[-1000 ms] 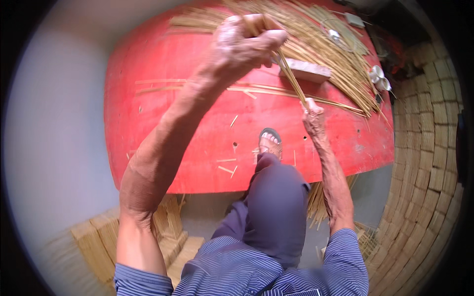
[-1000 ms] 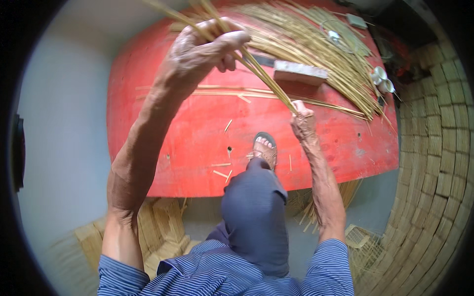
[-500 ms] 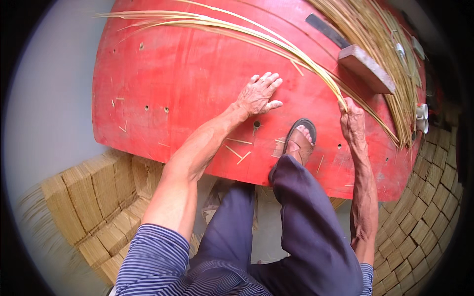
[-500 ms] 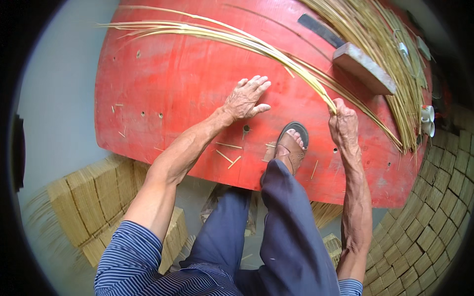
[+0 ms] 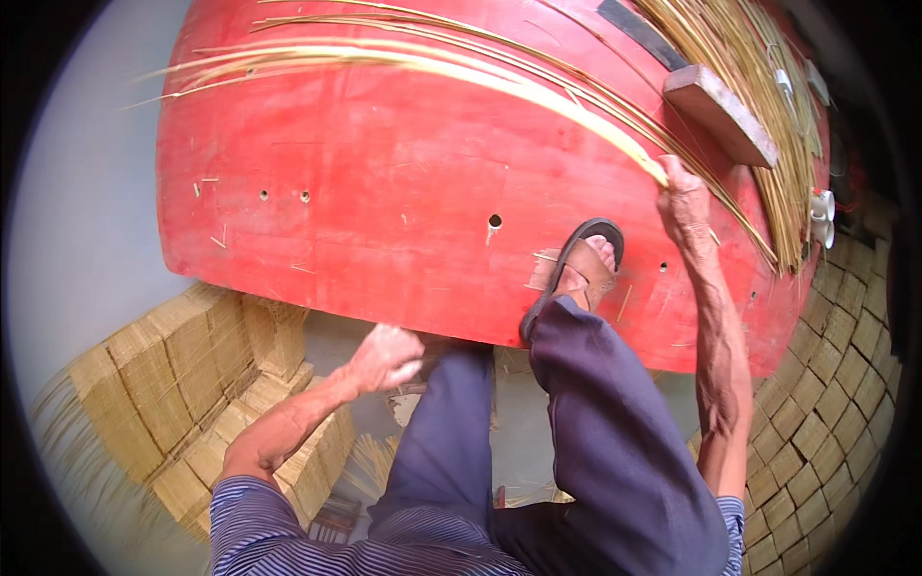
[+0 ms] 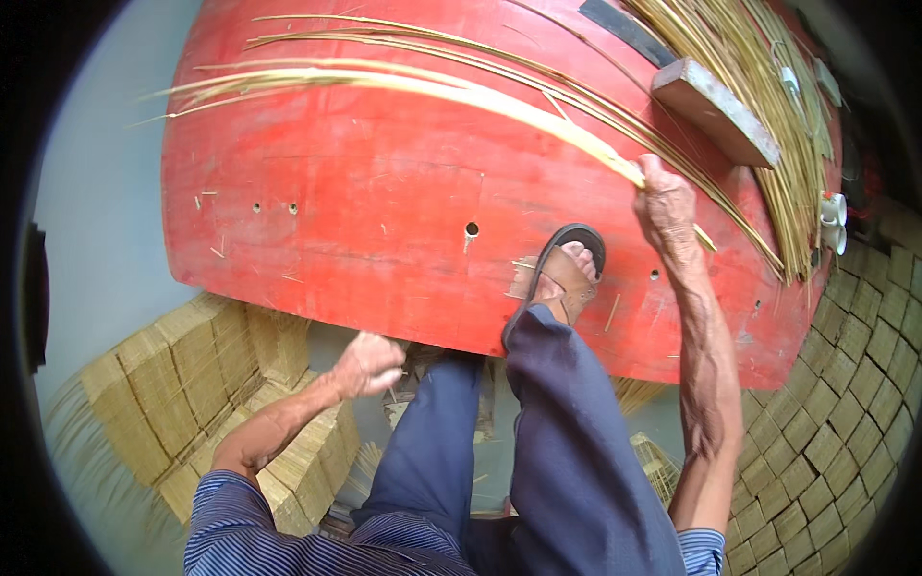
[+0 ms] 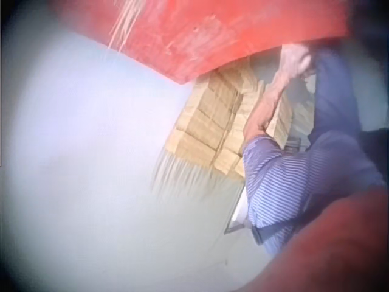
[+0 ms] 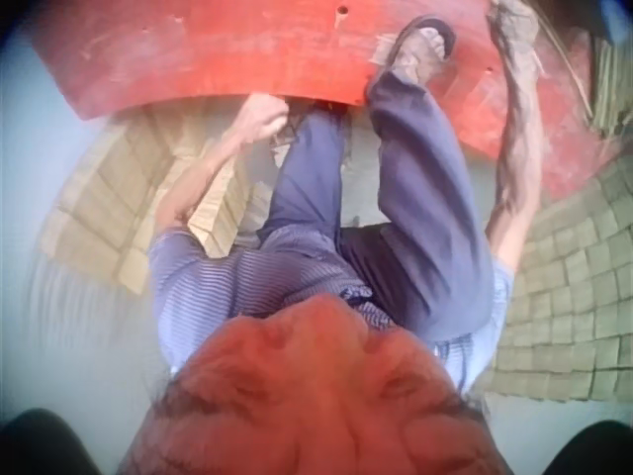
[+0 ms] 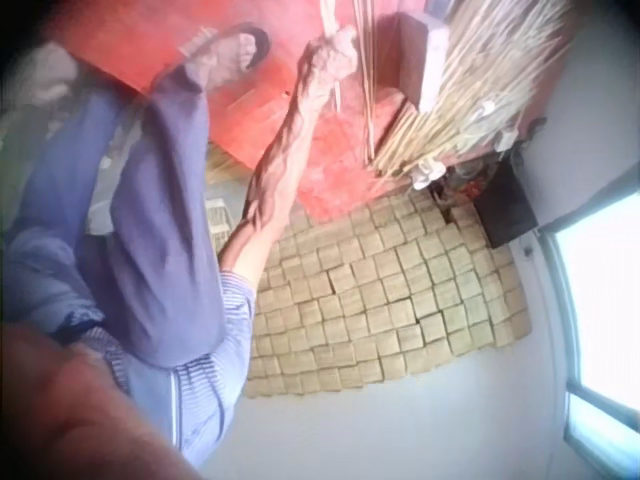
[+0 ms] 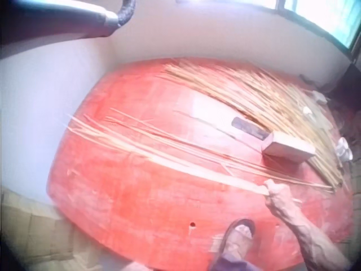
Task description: The person weaves thin bamboo strips on a large red curved surface, alternating strips over and under to form a grid pattern. The person uses both hands to place and adjust the strips, occasionally using a foot to hold them in place.
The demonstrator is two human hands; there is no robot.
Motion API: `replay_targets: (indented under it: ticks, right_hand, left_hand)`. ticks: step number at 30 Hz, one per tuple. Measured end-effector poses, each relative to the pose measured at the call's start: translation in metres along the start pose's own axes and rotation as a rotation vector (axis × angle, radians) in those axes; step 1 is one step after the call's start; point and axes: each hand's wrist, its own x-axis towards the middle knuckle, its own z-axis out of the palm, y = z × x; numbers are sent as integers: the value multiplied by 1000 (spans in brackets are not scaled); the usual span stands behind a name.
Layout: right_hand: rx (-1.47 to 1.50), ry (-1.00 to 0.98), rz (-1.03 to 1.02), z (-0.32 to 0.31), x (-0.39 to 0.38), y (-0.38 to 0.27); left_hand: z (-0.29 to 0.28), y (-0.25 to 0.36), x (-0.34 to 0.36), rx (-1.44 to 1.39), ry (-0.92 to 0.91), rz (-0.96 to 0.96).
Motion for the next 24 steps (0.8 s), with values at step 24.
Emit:
replay_targets:
  ticks: [24]
  right_hand:
    - [3,-164,60,36,-117,-13]
  left_hand:
    - [-68,-46,214,-1675,658,-262]
